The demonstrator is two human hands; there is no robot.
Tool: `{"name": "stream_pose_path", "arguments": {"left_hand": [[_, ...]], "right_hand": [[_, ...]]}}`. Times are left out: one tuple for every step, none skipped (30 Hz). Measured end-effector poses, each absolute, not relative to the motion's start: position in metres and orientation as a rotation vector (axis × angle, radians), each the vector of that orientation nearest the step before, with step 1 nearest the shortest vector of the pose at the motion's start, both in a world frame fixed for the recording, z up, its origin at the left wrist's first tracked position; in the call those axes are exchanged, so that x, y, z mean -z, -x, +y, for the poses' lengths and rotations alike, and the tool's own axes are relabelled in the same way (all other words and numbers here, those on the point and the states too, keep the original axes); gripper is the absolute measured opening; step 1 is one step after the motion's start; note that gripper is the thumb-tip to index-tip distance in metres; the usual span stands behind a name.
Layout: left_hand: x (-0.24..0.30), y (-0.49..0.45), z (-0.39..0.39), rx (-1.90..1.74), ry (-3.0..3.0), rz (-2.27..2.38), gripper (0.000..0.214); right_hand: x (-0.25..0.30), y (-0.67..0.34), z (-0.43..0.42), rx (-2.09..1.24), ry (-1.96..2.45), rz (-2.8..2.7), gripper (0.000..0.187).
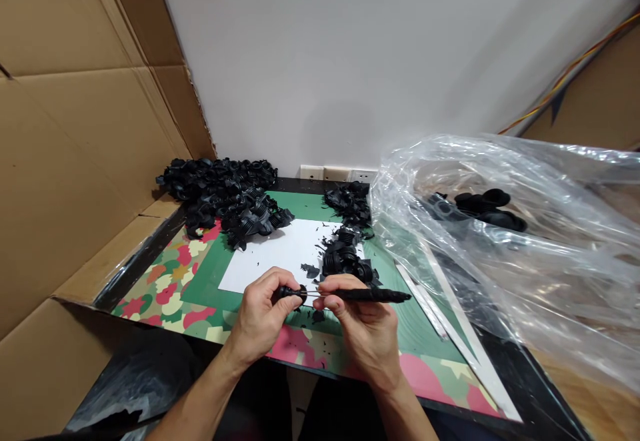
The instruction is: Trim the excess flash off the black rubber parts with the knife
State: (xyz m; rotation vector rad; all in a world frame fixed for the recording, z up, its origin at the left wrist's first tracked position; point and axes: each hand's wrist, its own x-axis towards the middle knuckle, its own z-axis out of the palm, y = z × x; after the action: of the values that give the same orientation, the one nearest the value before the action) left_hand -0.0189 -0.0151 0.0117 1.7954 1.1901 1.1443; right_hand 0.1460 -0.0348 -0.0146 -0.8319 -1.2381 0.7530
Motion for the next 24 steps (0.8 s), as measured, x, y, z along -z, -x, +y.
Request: {"name": "stream_pose_path", "arguments": {"left_hand": [[-0.012, 0.019, -0.015, -1.145, -1.791, 1.192, 0.008], [-0.011, 0.019, -0.014, -1.143, -1.787, 1.194, 0.008], [-0.011, 0.018, -0.014, -1.138, -1.783, 1.197, 0.008], [-0.011, 0.018, -0.014, -1.136, -1.777, 1.2, 0.008], [-0.01, 0.017, -0.014, -1.134, -1.768, 1.204, 0.007], [-0.01, 0.016, -0.014, -1.132, -1.755, 1.21, 0.006], [-0.01, 0.015, -0.014, -1.131, -1.738, 1.22, 0.005], [-0.01, 0.014, -0.015, -1.133, -1.719, 1.233, 0.005], [-0.011, 0.012, -0.017, -1.132, -1.701, 1.243, 0.005], [-0.011, 0.01, -0.019, -1.122, -1.685, 1.247, 0.005], [-0.011, 0.009, -0.02, -1.107, -1.675, 1.245, 0.005], [-0.011, 0.008, -0.022, -1.093, -1.666, 1.238, 0.005], [-0.011, 0.008, -0.023, -1.082, -1.651, 1.228, 0.004], [-0.011, 0.008, -0.024, -1.076, -1.628, 1.222, 0.004], [-0.01, 0.009, -0.024, -1.077, -1.598, 1.22, 0.003], [-0.009, 0.01, -0.024, -1.084, -1.561, 1.223, 0.003], [-0.009, 0.011, -0.023, -1.092, -1.524, 1.224, 0.003], [-0.008, 0.012, -0.022, -1.096, -1.493, 1.22, 0.004], [-0.008, 0.013, -0.021, -1.101, -1.471, 1.213, 0.006], [-0.007, 0.014, -0.02, -1.104, -1.459, 1.206, 0.007], [-0.007, 0.015, -0.019, -1.108, -1.454, 1.2, 0.007], [-0.007, 0.015, -0.019, -1.112, -1.455, 1.198, 0.008], [-0.007, 0.015, -0.018, -1.115, -1.461, 1.201, 0.008], [-0.006, 0.014, -0.019, -1.118, -1.47, 1.207, 0.008]], "right_hand": [[0.014, -0.146, -0.035, -0.729, 0.831, -1.255, 0.009], [0.012, -0.146, -0.035, -0.698, 0.83, -1.276, 0.006], [0.011, -0.146, -0.036, -0.659, 0.826, -1.304, 0.005], [0.008, -0.145, -0.037, -0.613, 0.823, -1.34, 0.005], [0.006, -0.144, -0.039, -0.56, 0.821, -1.388, 0.007], [0.004, -0.142, -0.041, -0.502, 0.824, -1.443, 0.009], [0.002, -0.139, -0.044, -0.437, 0.831, -1.501, 0.011], [0.001, -0.137, -0.045, -0.368, 0.843, -1.551, 0.013], [0.001, -0.135, -0.046, -0.297, 0.858, -1.587, 0.015], [0.002, -0.134, -0.046, -0.228, 0.874, -1.602, 0.016], [0.004, -0.134, -0.044, -0.162, 0.885, -1.587, 0.017], [0.006, -0.135, -0.041, -0.105, 0.899, -1.541, 0.017], [0.007, -0.137, -0.037, -0.066, 0.918, -1.47, 0.015], [0.009, -0.14, -0.033, -0.045, 0.941, -1.386, 0.013], [0.01, -0.144, -0.03, -0.05, 0.97, -1.299, 0.01], [0.01, -0.147, -0.027, -0.086, 1.001, -1.221, 0.007], [0.01, -0.151, -0.025, -0.16, 1.035, -1.149, 0.005], [0.01, -0.153, -0.025, -0.261, 1.064, -1.075, 0.006], [0.011, -0.155, -0.025, -0.378, 1.081, -1.003, 0.009], [0.011, -0.157, -0.026, -0.502, 1.086, -0.93, 0.014], [0.012, -0.157, -0.028, -0.619, 1.077, -0.86, 0.019], [0.013, -0.158, -0.029, -0.718, 1.058, -0.802, 0.024], [0.014, -0.157, -0.031, -0.797, 1.034, -0.761, 0.027], [0.016, -0.157, -0.032, -0.863, 1.011, -0.737, 0.029]]}}
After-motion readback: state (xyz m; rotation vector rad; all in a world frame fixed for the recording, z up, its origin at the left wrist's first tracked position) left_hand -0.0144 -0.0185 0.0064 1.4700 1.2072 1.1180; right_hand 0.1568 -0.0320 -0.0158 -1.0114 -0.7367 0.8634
